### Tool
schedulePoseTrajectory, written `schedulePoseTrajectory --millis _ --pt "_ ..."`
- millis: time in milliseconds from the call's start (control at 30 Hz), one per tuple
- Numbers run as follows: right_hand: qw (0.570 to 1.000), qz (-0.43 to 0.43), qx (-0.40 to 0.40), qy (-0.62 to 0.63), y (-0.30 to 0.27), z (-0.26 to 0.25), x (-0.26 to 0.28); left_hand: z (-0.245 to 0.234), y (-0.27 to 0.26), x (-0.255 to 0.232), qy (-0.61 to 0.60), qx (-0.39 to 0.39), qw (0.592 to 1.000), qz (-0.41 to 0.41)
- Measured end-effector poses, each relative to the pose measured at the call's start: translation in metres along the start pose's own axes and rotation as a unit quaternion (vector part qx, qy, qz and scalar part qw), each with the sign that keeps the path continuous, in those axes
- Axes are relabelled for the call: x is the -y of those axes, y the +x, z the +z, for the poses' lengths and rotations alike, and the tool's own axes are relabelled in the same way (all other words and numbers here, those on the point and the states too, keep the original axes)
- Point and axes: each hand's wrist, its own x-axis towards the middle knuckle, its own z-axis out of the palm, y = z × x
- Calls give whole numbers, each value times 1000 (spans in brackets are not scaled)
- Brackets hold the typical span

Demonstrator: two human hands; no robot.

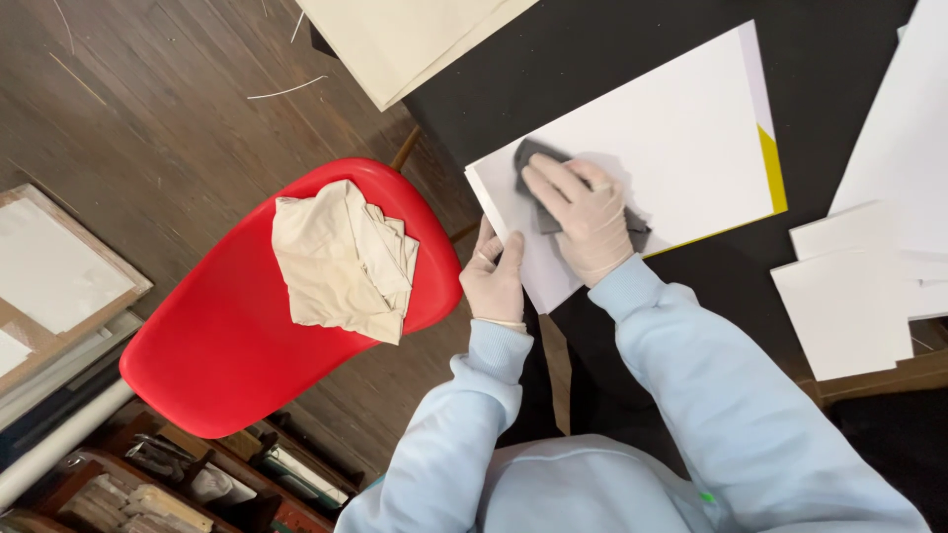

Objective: The recorder is mounting an art print onto a backing board by removing an adhesive layer and smoothing it with a cloth.

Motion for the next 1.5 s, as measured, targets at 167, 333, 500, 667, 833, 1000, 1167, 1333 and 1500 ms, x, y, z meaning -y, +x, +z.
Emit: schedulePoseTrajectory --millis 167,333,500,667,833,1000,1167,1333,1500 --pt "994 -19 3 106 -9 -52 -27 4 0 1 -5 1 1000 18" --pt "984 122 -127 -30 -39 -80 -61 -1 -4 4 -1 -13 1000 25" --pt "992 76 -78 -57 -52 -50 -49 2 -5 0 7 -25 999 30" --pt "999 -4 -28 -20 -72 -33 -33 4 1 3 4 -22 999 26" --pt "997 -58 42 26 -78 -24 -20 3 1 8 2 -19 999 30" --pt "971 -176 118 112 -68 -40 -12 7 -3 5 0 -38 999 27" --pt "996 14 -14 83 -45 -82 -46 1 -1 13 -1 -43 998 38" --pt "976 138 -163 -45 -22 -51 -80 4 4 16 -13 -48 998 49" --pt "969 155 -149 -123 -19 -21 -61 1 -5 -1 90 -77 992 45"
